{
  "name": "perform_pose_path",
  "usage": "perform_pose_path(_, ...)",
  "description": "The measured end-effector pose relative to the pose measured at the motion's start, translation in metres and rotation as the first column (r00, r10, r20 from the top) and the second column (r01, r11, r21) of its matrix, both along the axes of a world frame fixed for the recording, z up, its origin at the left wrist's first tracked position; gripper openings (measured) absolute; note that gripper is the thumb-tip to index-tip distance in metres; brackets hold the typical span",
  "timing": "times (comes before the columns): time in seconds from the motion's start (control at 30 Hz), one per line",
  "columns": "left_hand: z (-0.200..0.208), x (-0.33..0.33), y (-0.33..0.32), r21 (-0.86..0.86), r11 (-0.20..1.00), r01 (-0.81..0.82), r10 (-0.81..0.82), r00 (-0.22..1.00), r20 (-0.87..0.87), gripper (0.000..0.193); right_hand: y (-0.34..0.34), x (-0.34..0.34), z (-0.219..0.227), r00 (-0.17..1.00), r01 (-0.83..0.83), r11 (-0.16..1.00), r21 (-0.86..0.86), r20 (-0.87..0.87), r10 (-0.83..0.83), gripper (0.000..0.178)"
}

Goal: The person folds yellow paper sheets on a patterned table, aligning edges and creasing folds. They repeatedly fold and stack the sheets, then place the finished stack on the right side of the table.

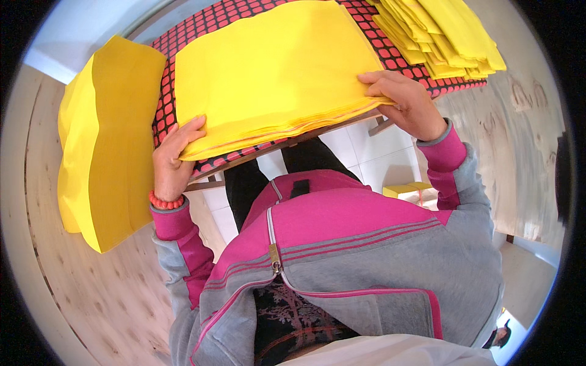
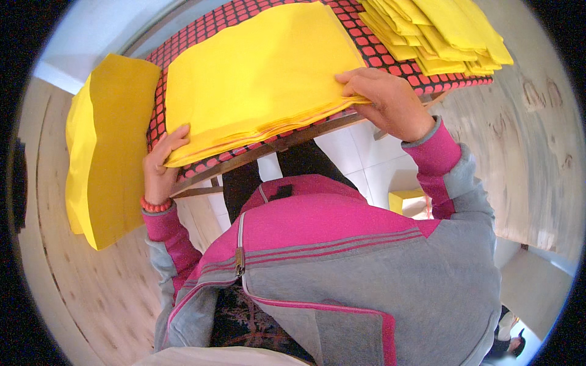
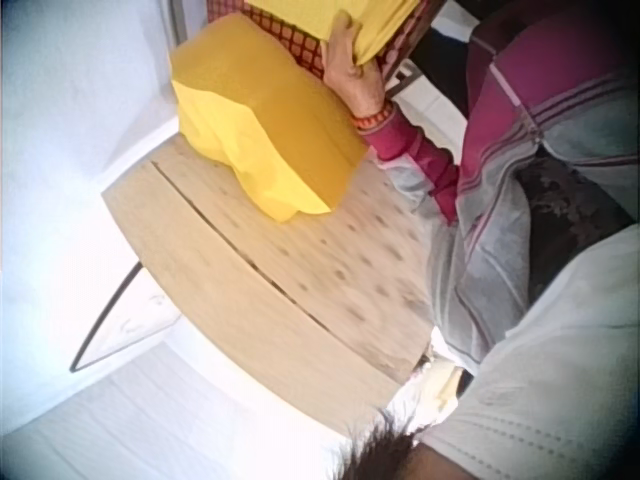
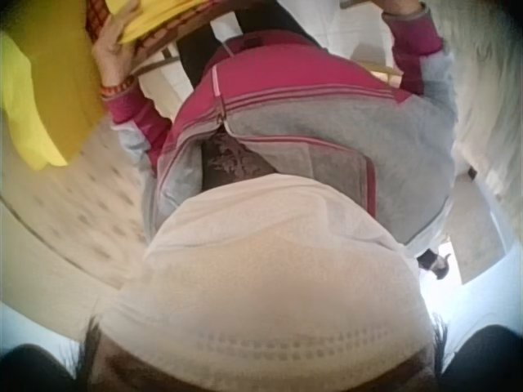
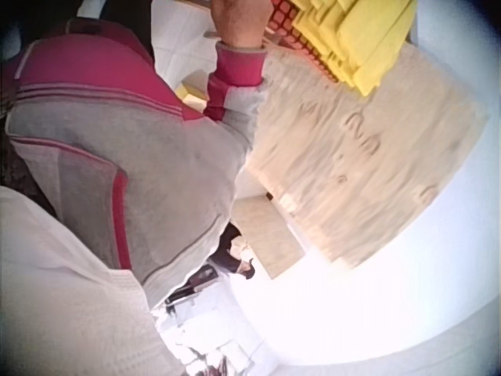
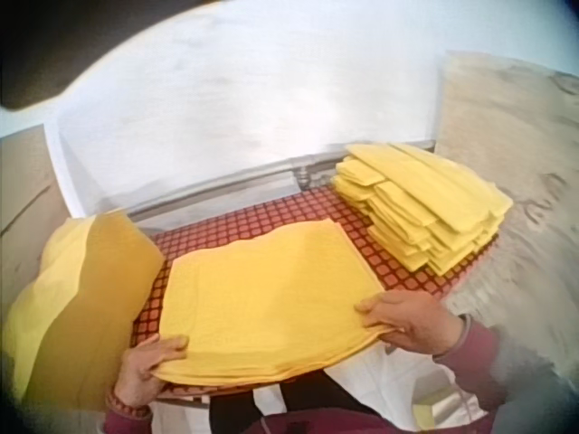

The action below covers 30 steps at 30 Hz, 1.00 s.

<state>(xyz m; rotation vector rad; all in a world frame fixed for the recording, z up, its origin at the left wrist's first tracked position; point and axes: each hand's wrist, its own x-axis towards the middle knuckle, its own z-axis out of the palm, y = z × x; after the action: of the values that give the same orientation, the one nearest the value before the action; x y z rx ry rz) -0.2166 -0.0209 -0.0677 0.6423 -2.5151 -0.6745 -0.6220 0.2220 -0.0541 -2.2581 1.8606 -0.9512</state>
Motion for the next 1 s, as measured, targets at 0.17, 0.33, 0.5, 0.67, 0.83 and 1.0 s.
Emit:
perform_pose_path(0.17, -0.005, 0.002, -0.006, 0.057, 0.997, 0.043, -0.039, 0.997, -0.068, 0.02, -0.001, -0.012, -0.012, 0.988, -0.031, 0.999, -0.022, 0.153, 0.034, 0.038)
perform_pose_path(0.33, 0.0, 0.009, -0.011, 0.116, 0.99, 0.084, -0.078, 0.995, -0.057, 0.015, -0.003, -0.027, -0.012, 0.969, -0.111, 0.994, 0.024, 0.223, 0.103, 0.038)
perform_pose_path(0.5, 0.003, 0.003, -0.012, 0.515, 0.844, -0.147, 0.234, 0.966, -0.108, 0.026, -0.008, -0.041, -0.007, 0.898, -0.032, 0.965, 0.259, 0.432, -0.086, 0.028)
perform_pose_path(0.67, 0.009, -0.011, -0.015, 0.575, 0.815, -0.07, 0.253, 0.936, -0.244, 0.036, -0.026, -0.046, -0.008, 0.775, 0.004, 0.976, 0.218, 0.616, -0.141, 0.035)
perform_pose_path(0.83, 0.006, -0.023, -0.029, 0.601, 0.797, -0.056, 0.283, 0.914, -0.29, 0.034, -0.048, -0.044, -0.008, 0.831, 0.048, 0.986, 0.159, 0.542, -0.128, 0.035)
perform_pose_path(1.0, -0.004, -0.04, -0.05, 0.331, 0.89, -0.312, 0.387, 0.903, -0.188, 0.023, -0.069, -0.043, -0.018, 0.904, 0.212, 0.977, -0.001, 0.38, -0.196, 0.031)
